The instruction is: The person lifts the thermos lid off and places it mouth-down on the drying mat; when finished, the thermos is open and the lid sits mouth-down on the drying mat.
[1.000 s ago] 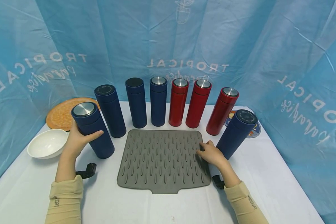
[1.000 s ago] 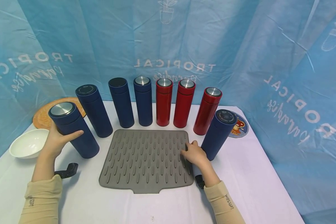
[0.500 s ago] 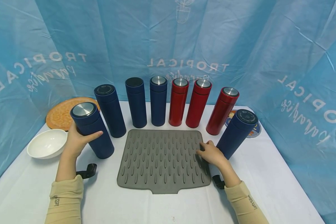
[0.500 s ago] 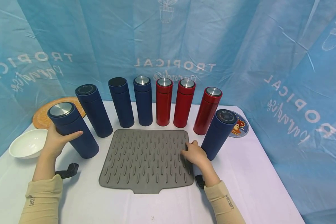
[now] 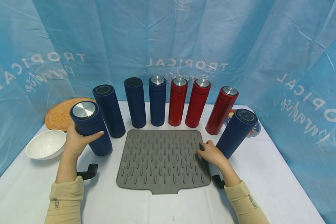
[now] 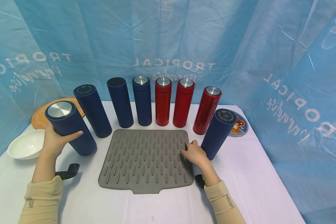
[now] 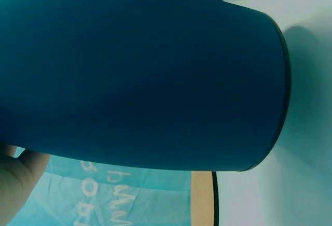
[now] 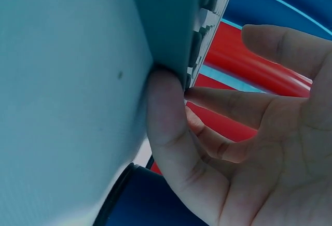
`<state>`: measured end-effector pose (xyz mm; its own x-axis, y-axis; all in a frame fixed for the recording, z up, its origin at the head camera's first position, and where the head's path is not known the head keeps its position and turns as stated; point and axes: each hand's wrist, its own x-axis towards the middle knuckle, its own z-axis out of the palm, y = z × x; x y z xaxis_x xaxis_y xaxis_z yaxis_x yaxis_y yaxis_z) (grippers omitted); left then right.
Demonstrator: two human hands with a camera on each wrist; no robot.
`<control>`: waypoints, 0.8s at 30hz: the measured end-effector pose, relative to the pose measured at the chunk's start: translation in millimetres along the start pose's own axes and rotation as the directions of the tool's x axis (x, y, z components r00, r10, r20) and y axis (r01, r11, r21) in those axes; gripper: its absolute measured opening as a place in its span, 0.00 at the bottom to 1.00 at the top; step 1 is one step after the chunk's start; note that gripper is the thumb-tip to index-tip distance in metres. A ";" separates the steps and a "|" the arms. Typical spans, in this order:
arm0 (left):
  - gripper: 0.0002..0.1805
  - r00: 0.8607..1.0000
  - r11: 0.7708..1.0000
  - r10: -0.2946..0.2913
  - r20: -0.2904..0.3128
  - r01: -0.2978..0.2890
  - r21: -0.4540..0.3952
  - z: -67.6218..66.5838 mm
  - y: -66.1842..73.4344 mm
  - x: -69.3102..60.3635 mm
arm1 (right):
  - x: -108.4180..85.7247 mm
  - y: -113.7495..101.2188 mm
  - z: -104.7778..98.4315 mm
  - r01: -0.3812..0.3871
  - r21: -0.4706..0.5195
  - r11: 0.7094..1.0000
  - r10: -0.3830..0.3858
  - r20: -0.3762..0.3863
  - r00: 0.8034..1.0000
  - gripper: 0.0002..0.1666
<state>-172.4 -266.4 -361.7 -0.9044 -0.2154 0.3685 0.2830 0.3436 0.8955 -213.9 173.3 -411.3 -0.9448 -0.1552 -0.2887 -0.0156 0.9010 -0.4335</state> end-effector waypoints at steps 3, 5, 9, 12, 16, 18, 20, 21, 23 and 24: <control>0.51 1.000 1.000 0.030 0.003 -0.030 0.002 1.4 3.3 0.4 | 0.2 0.6 0.7 -0.002 -0.002 1.000 0.002 -0.001 1.000 0.36; 0.53 0.999 0.999 0.037 0.012 -0.037 0.010 3.0 7.0 0.0 | 0.8 1.0 1.2 0.000 -0.002 1.000 0.000 -0.004 1.000 0.36; 0.56 0.999 0.999 0.033 0.036 -0.034 0.033 9.6 18.3 -1.3 | 0.6 -0.4 0.4 0.009 -0.012 1.000 -0.009 -0.014 1.000 0.36; 0.56 0.997 0.998 0.037 0.064 -0.040 0.042 18.2 26.8 -3.6 | -1.8 -2.6 -1.6 0.007 -0.030 1.000 -0.007 -0.018 1.000 0.36; 0.54 0.992 0.997 0.051 0.117 -0.058 0.054 31.8 34.4 -7.7 | -7.7 -6.4 -4.7 -0.003 -0.071 0.998 0.001 -0.029 1.000 0.35; 0.52 0.987 0.994 0.072 0.146 -0.083 0.074 38.1 35.6 -10.4 | -10.8 -8.3 -5.9 0.000 -0.096 0.995 -0.005 -0.050 0.999 0.35; 0.51 0.979 0.987 0.106 0.173 -0.125 0.105 43.4 36.6 -12.9 | -14.8 -11.8 -7.8 0.015 -0.106 0.994 -0.024 -0.082 0.996 0.34; 0.50 0.975 0.981 0.126 0.184 -0.150 0.124 45.7 36.8 -14.0 | -16.3 -13.5 -8.7 0.030 -0.108 0.994 -0.041 -0.098 0.994 0.33; 0.50 0.963 0.963 0.174 0.205 -0.210 0.168 50.2 38.0 -15.4 | -19.6 -18.6 -11.5 0.070 -0.096 0.993 -0.083 -0.136 0.987 0.32; 0.50 0.956 0.951 0.202 0.213 -0.244 0.191 52.2 38.9 -15.9 | -21.2 -21.8 -13.3 0.094 -0.081 0.992 -0.106 -0.152 0.983 0.31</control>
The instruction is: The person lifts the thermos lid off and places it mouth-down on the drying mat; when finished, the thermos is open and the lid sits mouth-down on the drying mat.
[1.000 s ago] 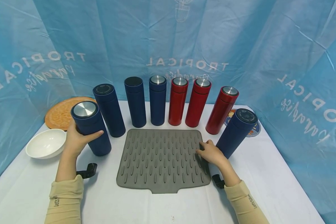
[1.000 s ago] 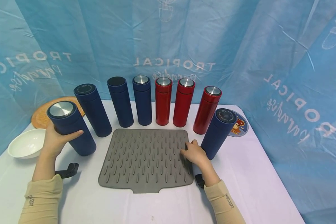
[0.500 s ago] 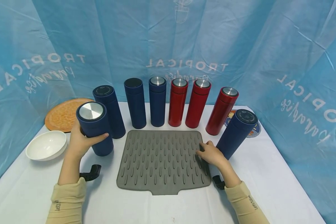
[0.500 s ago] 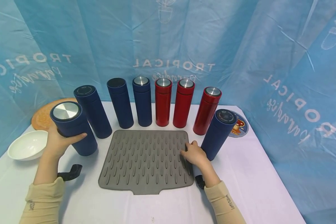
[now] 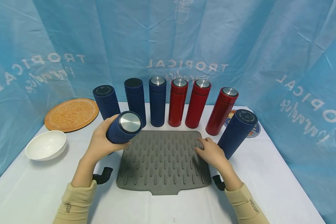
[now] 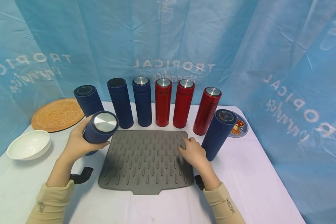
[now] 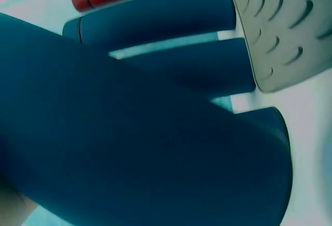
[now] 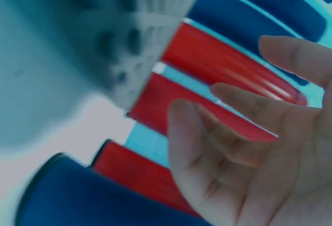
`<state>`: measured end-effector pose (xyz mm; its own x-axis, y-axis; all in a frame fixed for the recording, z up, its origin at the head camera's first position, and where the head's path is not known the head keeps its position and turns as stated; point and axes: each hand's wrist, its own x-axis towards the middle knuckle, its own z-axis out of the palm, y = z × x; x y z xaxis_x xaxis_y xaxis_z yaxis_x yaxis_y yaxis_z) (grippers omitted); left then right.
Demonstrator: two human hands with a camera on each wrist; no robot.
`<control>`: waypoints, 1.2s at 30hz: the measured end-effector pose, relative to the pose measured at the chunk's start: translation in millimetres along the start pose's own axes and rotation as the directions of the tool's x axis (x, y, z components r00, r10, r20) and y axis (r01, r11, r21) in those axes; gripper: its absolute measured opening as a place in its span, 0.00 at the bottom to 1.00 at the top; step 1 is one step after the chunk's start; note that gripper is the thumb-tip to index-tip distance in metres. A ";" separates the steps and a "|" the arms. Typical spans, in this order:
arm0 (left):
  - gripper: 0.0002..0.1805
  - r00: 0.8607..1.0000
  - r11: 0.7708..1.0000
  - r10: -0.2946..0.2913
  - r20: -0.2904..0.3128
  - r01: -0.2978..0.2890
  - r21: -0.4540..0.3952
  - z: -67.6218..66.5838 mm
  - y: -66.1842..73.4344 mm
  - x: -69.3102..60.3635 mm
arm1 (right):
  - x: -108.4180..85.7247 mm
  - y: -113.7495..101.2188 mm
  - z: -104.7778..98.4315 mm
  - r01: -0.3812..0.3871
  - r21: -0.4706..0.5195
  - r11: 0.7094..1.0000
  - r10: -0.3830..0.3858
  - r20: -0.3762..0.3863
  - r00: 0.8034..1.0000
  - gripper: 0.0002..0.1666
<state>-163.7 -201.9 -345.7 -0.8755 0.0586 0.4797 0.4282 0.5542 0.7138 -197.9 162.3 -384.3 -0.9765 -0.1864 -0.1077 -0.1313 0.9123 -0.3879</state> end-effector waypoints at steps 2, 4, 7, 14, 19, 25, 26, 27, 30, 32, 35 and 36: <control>0.49 0.998 0.996 0.064 0.004 -0.065 0.067 4.1 2.5 1.1 | -2.9 -6.4 -5.0 0.044 0.053 0.998 -0.043 -0.031 0.999 0.30; 0.48 0.991 0.981 0.137 0.012 -0.137 0.139 8.3 4.8 2.8 | -6.1 -13.4 -10.1 0.097 0.106 0.990 -0.089 -0.073 0.993 0.28; 0.48 0.969 0.932 0.247 0.026 -0.245 0.267 15.0 8.0 6.3 | -9.7 -24.6 -18.0 0.176 0.191 0.966 -0.149 -0.146 0.978 0.26; 0.47 0.912 0.786 0.398 0.100 -0.395 0.475 31.4 13.3 13.1 | -8.4 -46.5 -26.3 0.275 0.343 0.898 -0.189 -0.264 0.946 0.23; 0.48 0.898 0.746 0.413 0.150 -0.428 0.510 41.4 16.5 14.2 | -6.4 -54.9 -24.6 0.268 0.389 0.881 -0.169 -0.269 0.948 0.23; 0.48 0.890 0.706 0.417 0.186 -0.446 0.550 50.8 18.7 15.4 | -3.7 -62.3 -23.1 0.264 0.409 0.874 -0.164 -0.263 0.951 0.24; 0.48 0.888 0.702 0.417 0.194 -0.450 0.552 52.2 19.1 15.5 | -3.3 -63.5 -23.0 0.265 0.412 0.872 -0.165 -0.263 0.951 0.24; 0.48 0.887 0.699 0.417 0.200 -0.454 0.553 53.5 19.7 15.5 | -3.1 -64.7 -23.0 0.267 0.417 0.869 -0.166 -0.262 0.951 0.24; 0.47 0.883 0.690 0.415 0.219 -0.462 0.557 57.6 21.6 15.9 | -3.0 -68.4 -23.2 0.272 0.429 0.861 -0.168 -0.264 0.950 0.24; 0.48 0.881 0.686 0.413 0.230 -0.468 0.557 60.2 22.9 16.5 | -3.0 -70.2 -23.2 0.271 0.436 0.858 -0.166 -0.263 0.950 0.24; 0.48 0.877 0.672 0.415 0.244 -0.476 0.568 63.9 24.1 17.7 | -3.0 -73.3 -23.0 0.255 0.448 0.857 -0.159 -0.241 0.958 0.26; 0.48 0.875 0.667 0.416 0.247 -0.479 0.571 65.0 24.3 18.2 | -2.7 -74.1 -22.6 0.245 0.451 0.858 -0.154 -0.229 0.961 0.27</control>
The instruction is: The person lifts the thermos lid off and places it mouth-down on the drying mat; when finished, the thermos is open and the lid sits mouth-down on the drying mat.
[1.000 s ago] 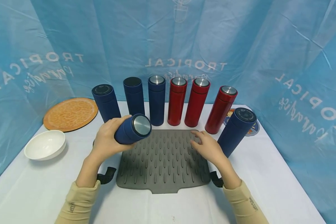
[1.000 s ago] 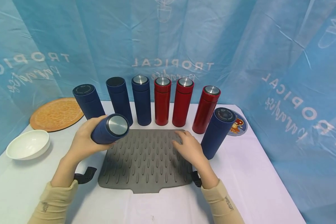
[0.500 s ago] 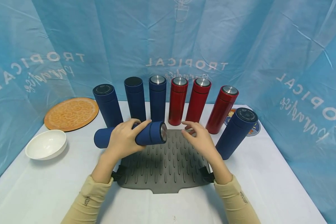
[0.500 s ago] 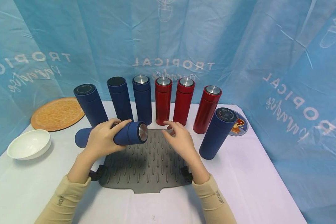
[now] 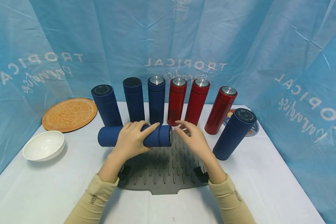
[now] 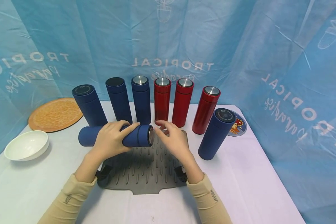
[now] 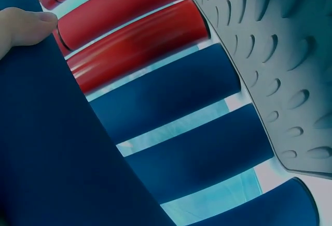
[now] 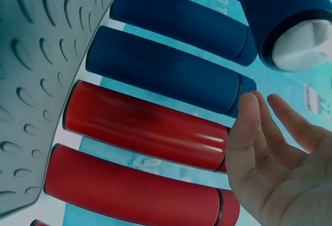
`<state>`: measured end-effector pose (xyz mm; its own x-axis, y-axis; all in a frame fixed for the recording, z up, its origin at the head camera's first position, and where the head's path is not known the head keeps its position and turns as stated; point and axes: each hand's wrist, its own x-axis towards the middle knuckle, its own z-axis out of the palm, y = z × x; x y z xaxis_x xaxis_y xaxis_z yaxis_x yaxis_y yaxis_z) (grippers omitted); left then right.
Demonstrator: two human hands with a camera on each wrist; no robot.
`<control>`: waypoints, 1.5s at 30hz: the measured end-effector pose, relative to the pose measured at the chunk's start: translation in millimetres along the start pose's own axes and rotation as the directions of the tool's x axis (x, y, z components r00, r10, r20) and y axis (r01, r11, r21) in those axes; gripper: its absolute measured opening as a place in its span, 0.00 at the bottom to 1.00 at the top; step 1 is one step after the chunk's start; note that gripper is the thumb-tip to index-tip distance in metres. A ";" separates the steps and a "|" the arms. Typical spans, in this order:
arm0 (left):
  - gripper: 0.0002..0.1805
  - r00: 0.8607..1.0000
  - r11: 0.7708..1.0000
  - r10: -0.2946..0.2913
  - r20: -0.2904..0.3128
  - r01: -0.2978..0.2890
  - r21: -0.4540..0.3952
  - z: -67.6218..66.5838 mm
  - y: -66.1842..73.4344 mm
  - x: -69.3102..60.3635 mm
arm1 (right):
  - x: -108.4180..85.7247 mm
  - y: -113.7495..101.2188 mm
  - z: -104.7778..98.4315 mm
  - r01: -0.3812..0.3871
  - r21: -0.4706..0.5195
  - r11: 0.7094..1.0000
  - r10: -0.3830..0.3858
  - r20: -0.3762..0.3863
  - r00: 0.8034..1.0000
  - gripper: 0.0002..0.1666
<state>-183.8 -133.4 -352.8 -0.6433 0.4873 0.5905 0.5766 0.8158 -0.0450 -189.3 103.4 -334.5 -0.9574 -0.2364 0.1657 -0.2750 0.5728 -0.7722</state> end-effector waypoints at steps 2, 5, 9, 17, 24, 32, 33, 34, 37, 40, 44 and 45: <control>0.48 1.000 1.000 0.004 0.002 -0.004 0.013 1.5 0.9 1.3 | 0.7 -0.8 2.4 -0.020 -0.004 1.000 0.020 0.024 1.000 0.29; 0.48 1.000 0.999 0.008 0.010 -0.008 0.035 4.2 1.4 3.0 | 2.2 0.8 7.1 -0.035 -0.007 0.999 0.036 0.067 0.997 0.31; 0.49 1.000 0.998 0.022 0.018 -0.023 0.061 7.6 2.2 3.8 | 4.9 4.9 14.6 -0.054 0.005 0.999 0.053 0.120 0.991 0.33; 0.50 0.998 0.994 0.061 0.024 -0.063 0.085 13.4 4.8 4.6 | 10.1 10.1 27.3 -0.100 0.070 0.993 0.088 0.160 0.983 0.31; 0.50 0.997 0.994 0.057 0.056 -0.063 0.093 19.1 4.9 0.9 | 11.1 16.5 32.5 -0.159 0.163 0.974 0.125 0.202 0.971 0.30; 0.50 0.998 0.991 0.058 0.012 -0.059 0.121 17.0 4.5 2.2 | 12.5 14.9 26.5 -0.165 0.358 0.919 0.103 0.186 0.977 0.25; 0.50 0.999 0.991 0.051 0.008 -0.051 0.124 15.9 3.5 1.9 | 12.4 14.9 25.5 -0.167 0.365 0.916 0.104 0.186 0.977 0.25; 0.50 0.999 0.991 0.044 0.004 -0.044 0.127 14.4 1.5 1.5 | 12.5 14.4 24.4 -0.172 0.371 0.913 0.108 0.186 0.977 0.25; 0.50 1.000 0.991 0.024 -0.008 -0.022 0.129 9.8 -6.2 -0.6 | 13.0 14.8 21.2 -0.181 0.389 0.903 0.118 0.181 0.976 0.24; 0.51 1.000 0.992 0.003 -0.017 -0.001 0.127 5.3 -14.7 -2.9 | 12.7 17.7 16.6 -0.187 0.410 0.893 0.128 0.167 0.978 0.24; 0.50 1.000 0.992 -0.012 0.002 0.012 0.123 2.6 -22.5 -5.1 | 13.8 22.0 10.9 -0.187 0.446 0.875 0.132 0.152 0.979 0.23; 0.50 1.000 0.992 -0.010 0.010 0.008 0.124 2.3 -23.3 -5.2 | 14.2 22.8 9.8 -0.186 0.454 0.871 0.131 0.152 0.980 0.23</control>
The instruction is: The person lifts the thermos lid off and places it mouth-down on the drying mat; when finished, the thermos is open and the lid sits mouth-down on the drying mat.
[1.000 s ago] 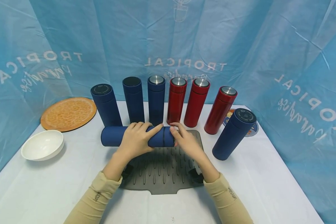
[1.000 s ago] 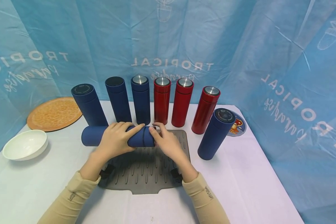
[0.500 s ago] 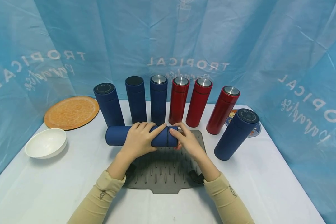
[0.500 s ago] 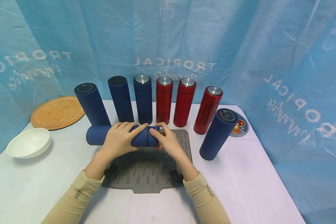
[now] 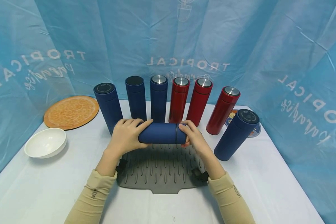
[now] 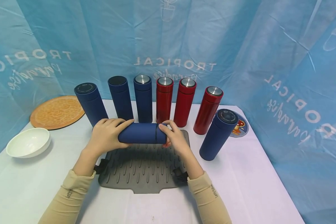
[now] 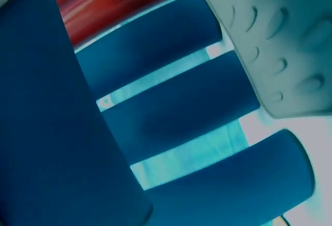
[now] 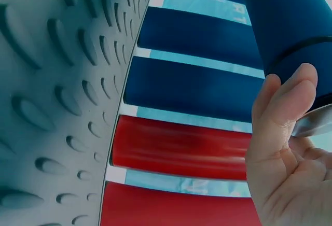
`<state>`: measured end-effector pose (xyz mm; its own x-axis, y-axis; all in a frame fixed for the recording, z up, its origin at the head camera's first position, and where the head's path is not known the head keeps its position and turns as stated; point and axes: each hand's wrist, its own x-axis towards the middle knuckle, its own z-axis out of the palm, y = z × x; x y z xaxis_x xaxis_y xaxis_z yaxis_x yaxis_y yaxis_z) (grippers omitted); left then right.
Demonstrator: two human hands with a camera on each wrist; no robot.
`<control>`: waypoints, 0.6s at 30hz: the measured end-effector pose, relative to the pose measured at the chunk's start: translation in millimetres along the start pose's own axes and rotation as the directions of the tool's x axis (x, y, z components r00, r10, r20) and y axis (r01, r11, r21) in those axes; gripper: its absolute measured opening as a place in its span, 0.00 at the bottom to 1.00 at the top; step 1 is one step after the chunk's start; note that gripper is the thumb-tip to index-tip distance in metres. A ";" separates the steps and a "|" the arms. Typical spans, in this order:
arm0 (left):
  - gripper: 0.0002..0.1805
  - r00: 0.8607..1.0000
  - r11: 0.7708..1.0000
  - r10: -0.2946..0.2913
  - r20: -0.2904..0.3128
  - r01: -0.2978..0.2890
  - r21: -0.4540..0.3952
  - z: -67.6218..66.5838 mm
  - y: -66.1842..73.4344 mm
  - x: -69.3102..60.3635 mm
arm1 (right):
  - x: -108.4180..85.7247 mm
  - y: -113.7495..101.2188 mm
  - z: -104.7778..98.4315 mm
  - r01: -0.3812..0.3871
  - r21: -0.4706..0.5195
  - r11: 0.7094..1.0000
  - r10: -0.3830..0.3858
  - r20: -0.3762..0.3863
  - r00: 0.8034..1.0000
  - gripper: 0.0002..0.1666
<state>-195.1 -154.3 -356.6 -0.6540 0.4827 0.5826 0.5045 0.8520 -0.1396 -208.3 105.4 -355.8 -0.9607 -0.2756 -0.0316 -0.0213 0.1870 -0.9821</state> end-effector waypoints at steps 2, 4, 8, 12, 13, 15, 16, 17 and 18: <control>0.48 1.000 1.000 0.011 0.009 -0.011 0.004 -0.1 -0.7 -0.2 | 0.4 -0.5 -1.8 0.002 0.009 1.000 -0.002 0.013 1.000 0.23; 0.48 1.000 1.000 0.020 0.007 -0.021 0.011 -0.4 -0.5 -0.1 | 0.2 -1.2 -3.0 0.004 0.009 1.000 -0.004 0.031 1.000 0.23; 0.48 0.999 0.999 0.028 -0.016 -0.027 0.028 -1.0 0.0 -0.4 | -1.2 -3.6 -4.1 0.013 0.001 1.000 -0.013 0.066 0.998 0.23; 0.48 0.999 0.999 0.033 -0.036 -0.032 0.025 -1.5 0.8 -0.2 | -0.5 -3.3 -5.7 0.012 0.020 1.000 -0.013 0.090 0.996 0.24; 0.48 0.999 0.999 0.035 -0.040 -0.034 0.023 -1.4 1.0 -0.1 | -0.1 -2.9 -6.1 0.012 0.026 1.000 -0.014 0.093 0.996 0.24; 0.48 0.998 0.999 0.041 -0.050 -0.039 0.025 -1.0 1.1 0.2 | 0.7 -2.0 -6.8 0.012 0.035 0.999 -0.015 0.095 0.995 0.24; 0.48 0.998 0.999 0.044 -0.055 -0.042 0.030 -0.8 1.0 0.5 | 1.1 -1.3 -7.1 0.013 0.039 0.999 -0.016 0.094 0.995 0.24; 0.48 0.997 0.998 0.046 -0.059 -0.044 0.034 -0.6 0.9 0.7 | 1.5 -0.8 -7.5 0.012 0.043 0.999 -0.016 0.095 0.995 0.23; 0.48 0.997 0.998 0.049 -0.062 -0.047 0.038 -0.3 0.8 0.9 | 1.9 -0.3 -7.7 0.009 0.052 0.999 -0.014 0.095 0.995 0.23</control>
<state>-195.1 -153.3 -356.0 -0.5919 0.5105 0.6238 0.5126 0.8356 -0.1974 -212.3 112.1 -354.1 -0.9297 -0.3667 -0.0352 -0.0158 0.1352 -0.9907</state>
